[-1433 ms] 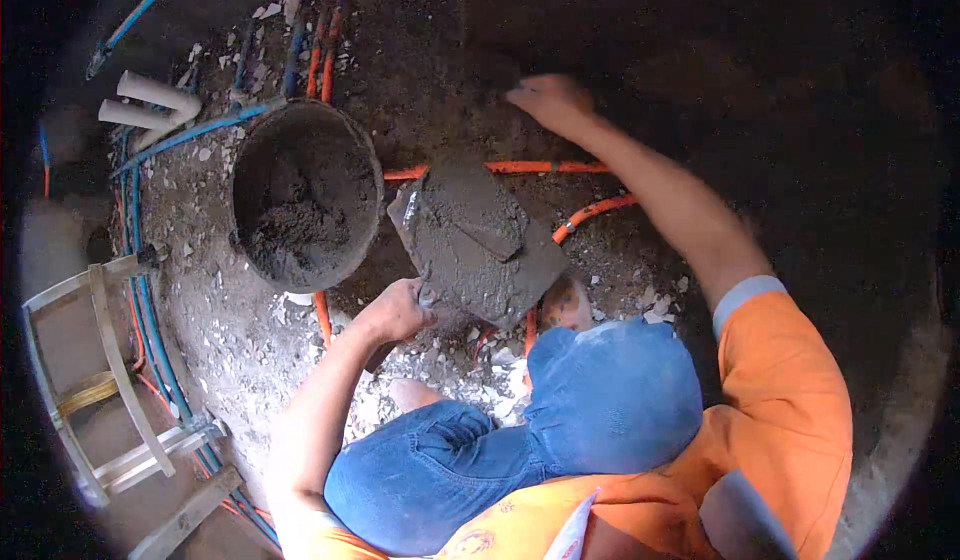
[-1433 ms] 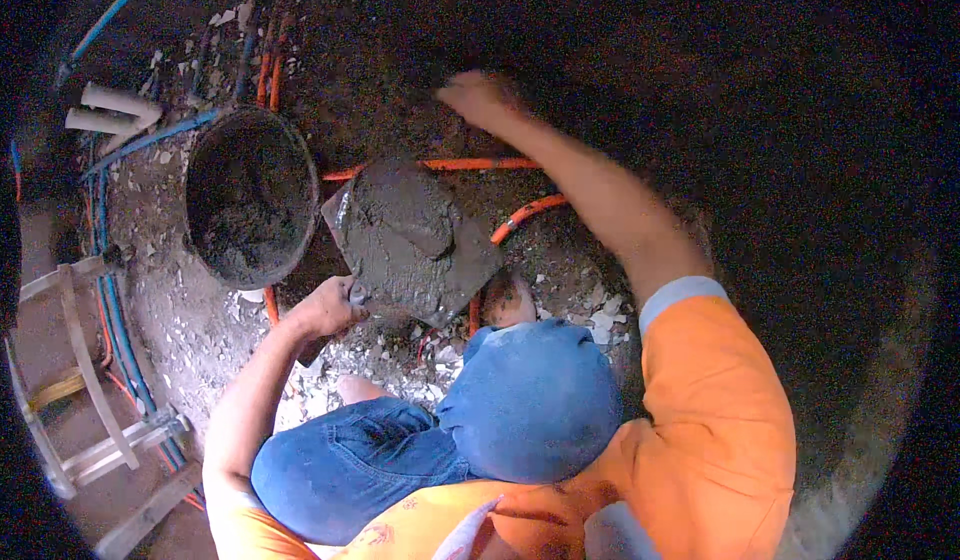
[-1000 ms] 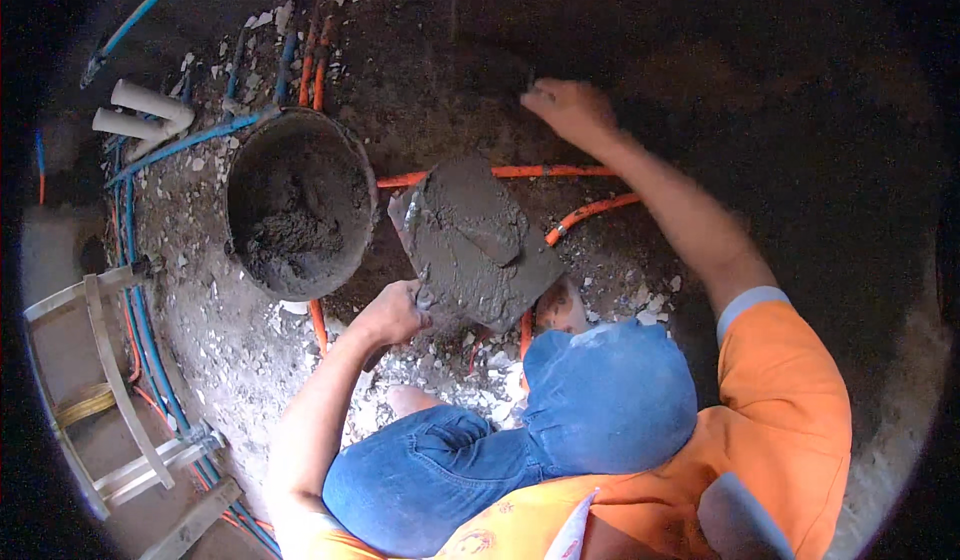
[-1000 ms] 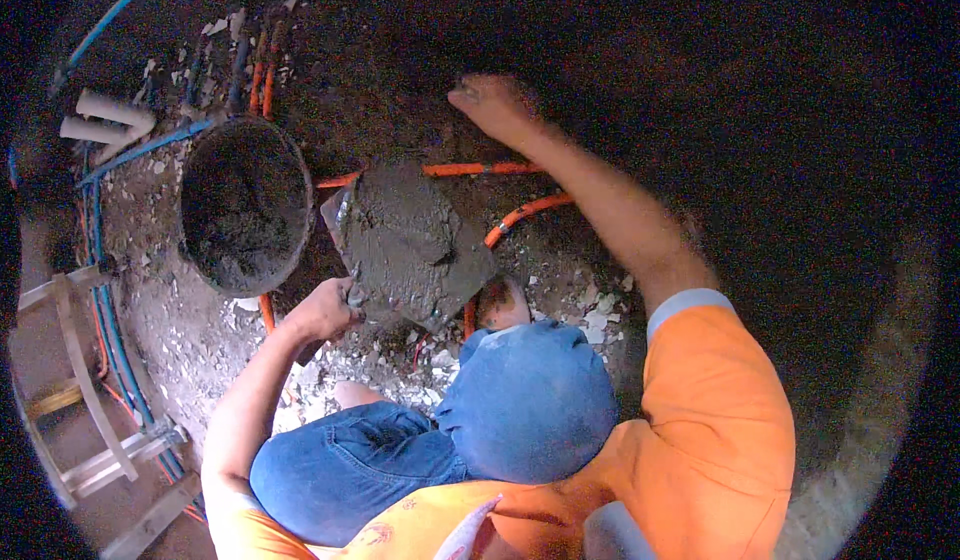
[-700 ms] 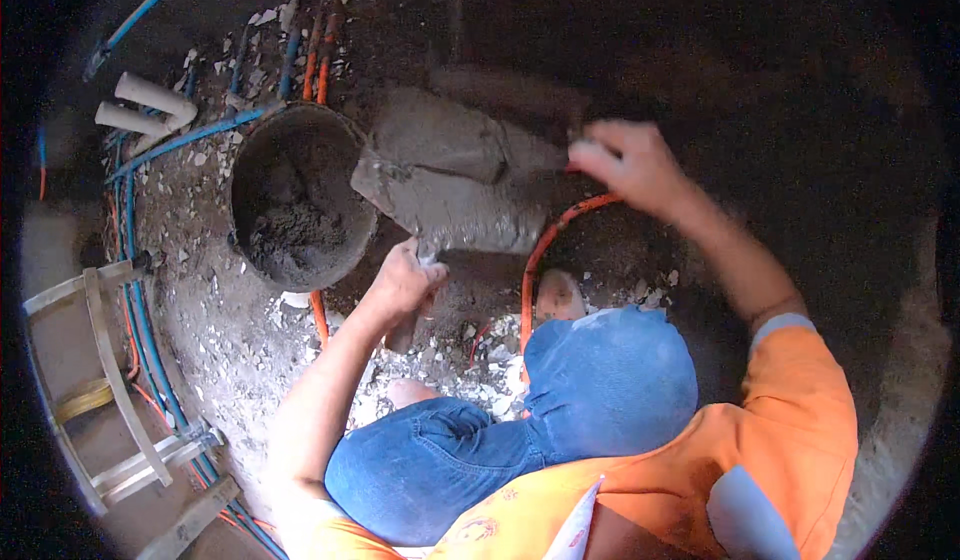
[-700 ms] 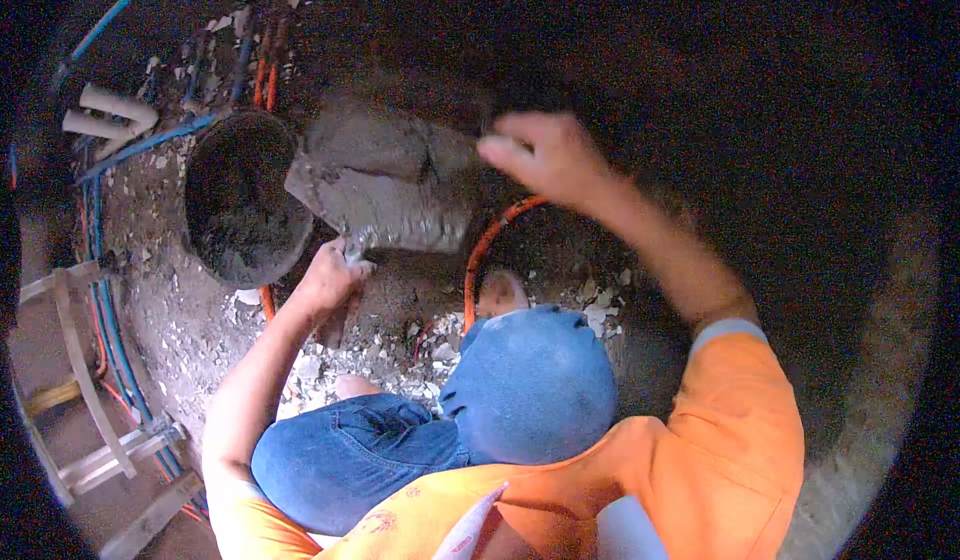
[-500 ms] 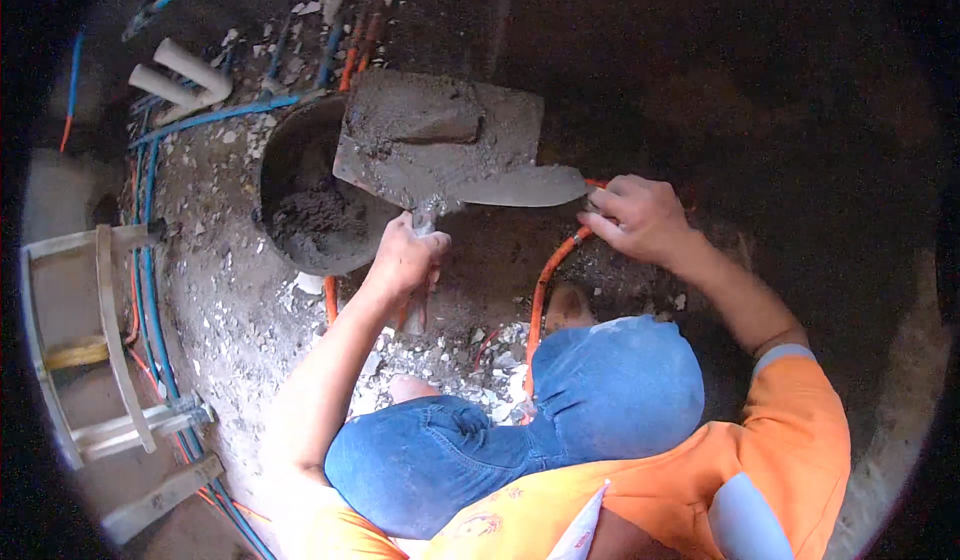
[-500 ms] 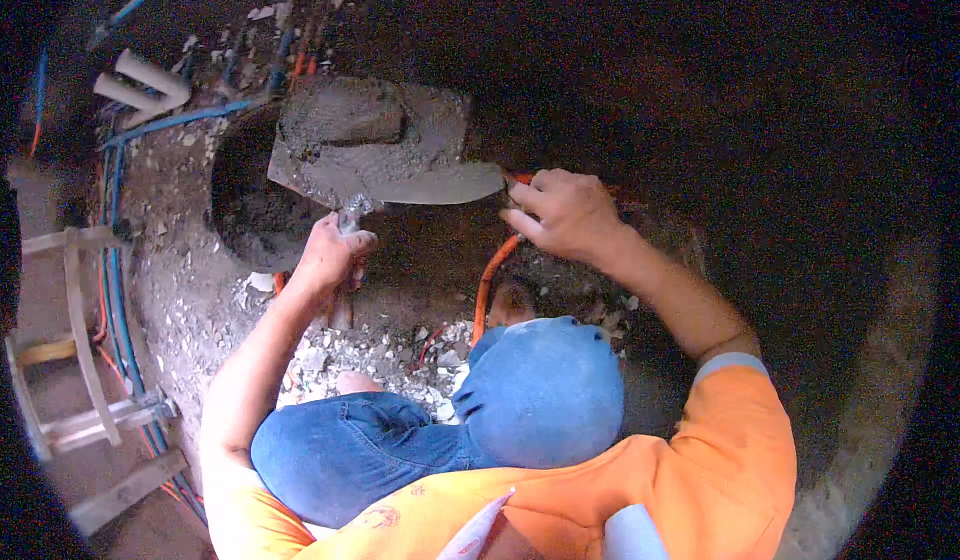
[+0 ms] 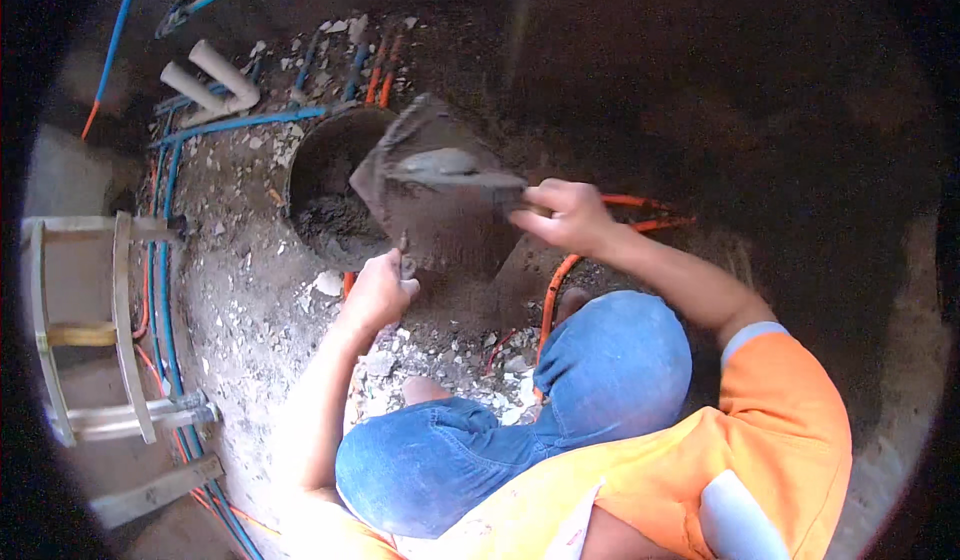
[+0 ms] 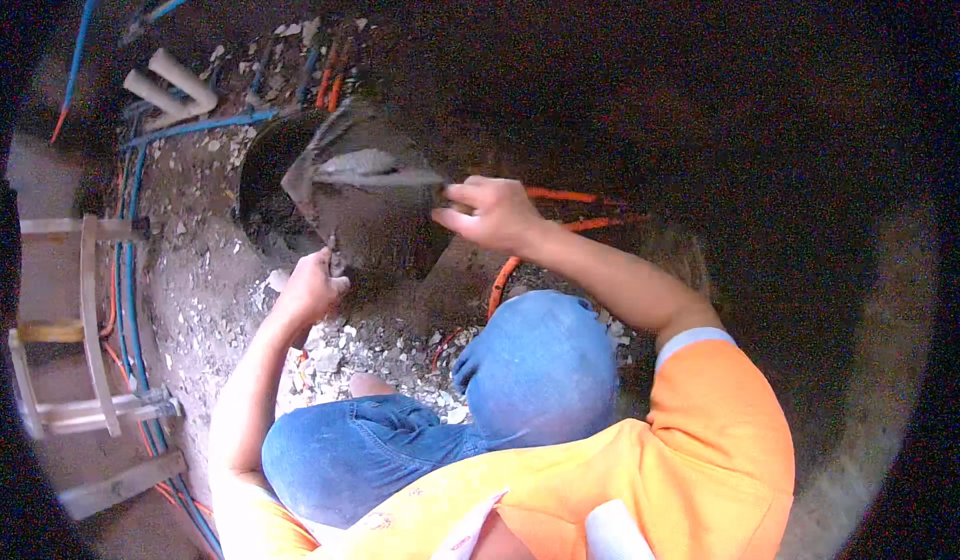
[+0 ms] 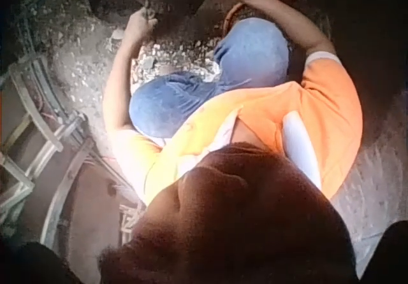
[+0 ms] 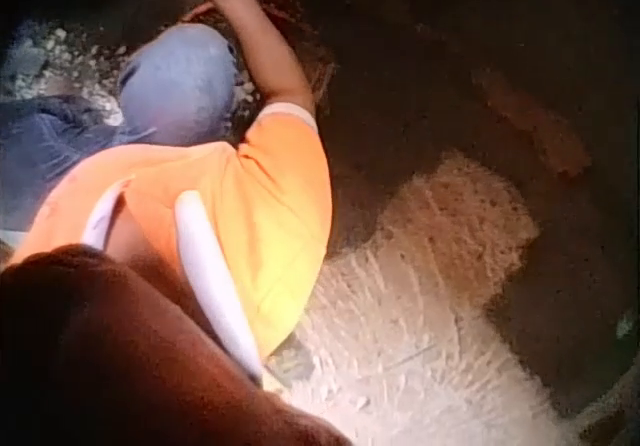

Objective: Apply plaster or cement to a hole in the wall using a trowel and a hawk.

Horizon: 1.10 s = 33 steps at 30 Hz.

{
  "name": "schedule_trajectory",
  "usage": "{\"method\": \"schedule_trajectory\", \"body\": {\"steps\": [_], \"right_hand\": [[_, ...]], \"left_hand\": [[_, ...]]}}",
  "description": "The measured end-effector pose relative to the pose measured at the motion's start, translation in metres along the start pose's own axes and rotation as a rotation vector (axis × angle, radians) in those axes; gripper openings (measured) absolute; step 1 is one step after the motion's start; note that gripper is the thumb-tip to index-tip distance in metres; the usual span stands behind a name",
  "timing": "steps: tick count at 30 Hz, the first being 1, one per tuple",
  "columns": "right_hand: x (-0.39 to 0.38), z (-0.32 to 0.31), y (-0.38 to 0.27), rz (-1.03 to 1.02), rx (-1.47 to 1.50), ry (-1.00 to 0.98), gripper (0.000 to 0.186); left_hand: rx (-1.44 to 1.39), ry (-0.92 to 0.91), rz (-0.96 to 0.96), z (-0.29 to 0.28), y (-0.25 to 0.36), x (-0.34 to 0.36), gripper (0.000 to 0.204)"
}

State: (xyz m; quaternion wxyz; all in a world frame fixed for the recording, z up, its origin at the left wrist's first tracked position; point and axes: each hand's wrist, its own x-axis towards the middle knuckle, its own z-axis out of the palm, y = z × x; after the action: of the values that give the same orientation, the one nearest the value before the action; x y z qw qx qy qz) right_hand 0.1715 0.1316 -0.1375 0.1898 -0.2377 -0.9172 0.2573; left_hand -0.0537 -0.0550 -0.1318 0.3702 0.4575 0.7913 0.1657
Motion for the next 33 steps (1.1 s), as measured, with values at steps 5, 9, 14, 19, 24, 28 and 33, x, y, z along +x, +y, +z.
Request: {"method": "schedule_trajectory", "body": {"steps": [5, 9, 14, 19, 24, 28, 33], "right_hand": [[-0.016, -0.031, 0.014, 0.059, -0.076, 0.079, 0.025], [-0.040, -0.069, 0.054, -0.117, -0.369, 0.026, 0.021], [-0.052, -0.103, 0.081, -0.140, -0.348, 0.214, 0.019], [-0.088, -0.126, 0.138, -0.347, -0.629, 0.309, 0.023], [-0.074, -0.144, 0.217, 0.036, -0.770, 0.017, 0.022], [-0.014, -0.186, 0.191, 0.557, -0.532, -0.309, 0.038], [0.014, -0.214, 0.176, 0.427, -0.481, -0.223, 0.044]], "left_hand": [[-0.390, -0.181, -0.153, -0.004, 0.029, 0.018, 0.013], [-0.278, -0.272, -0.136, -0.018, 0.055, 0.030, 0.012], [0.518, -0.143, 0.353, -0.009, 0.092, 0.027, 0.026], [0.581, -0.126, 0.182, -0.008, 0.088, 0.032, 0.031], [-0.034, -0.068, -0.158, -0.024, 0.000, 0.022, 0.026], [-0.344, 0.026, -0.383, -0.029, 0.027, 0.000, 0.012], [-0.408, 0.226, -0.481, -0.032, -0.012, -0.037, 0.019]]}}
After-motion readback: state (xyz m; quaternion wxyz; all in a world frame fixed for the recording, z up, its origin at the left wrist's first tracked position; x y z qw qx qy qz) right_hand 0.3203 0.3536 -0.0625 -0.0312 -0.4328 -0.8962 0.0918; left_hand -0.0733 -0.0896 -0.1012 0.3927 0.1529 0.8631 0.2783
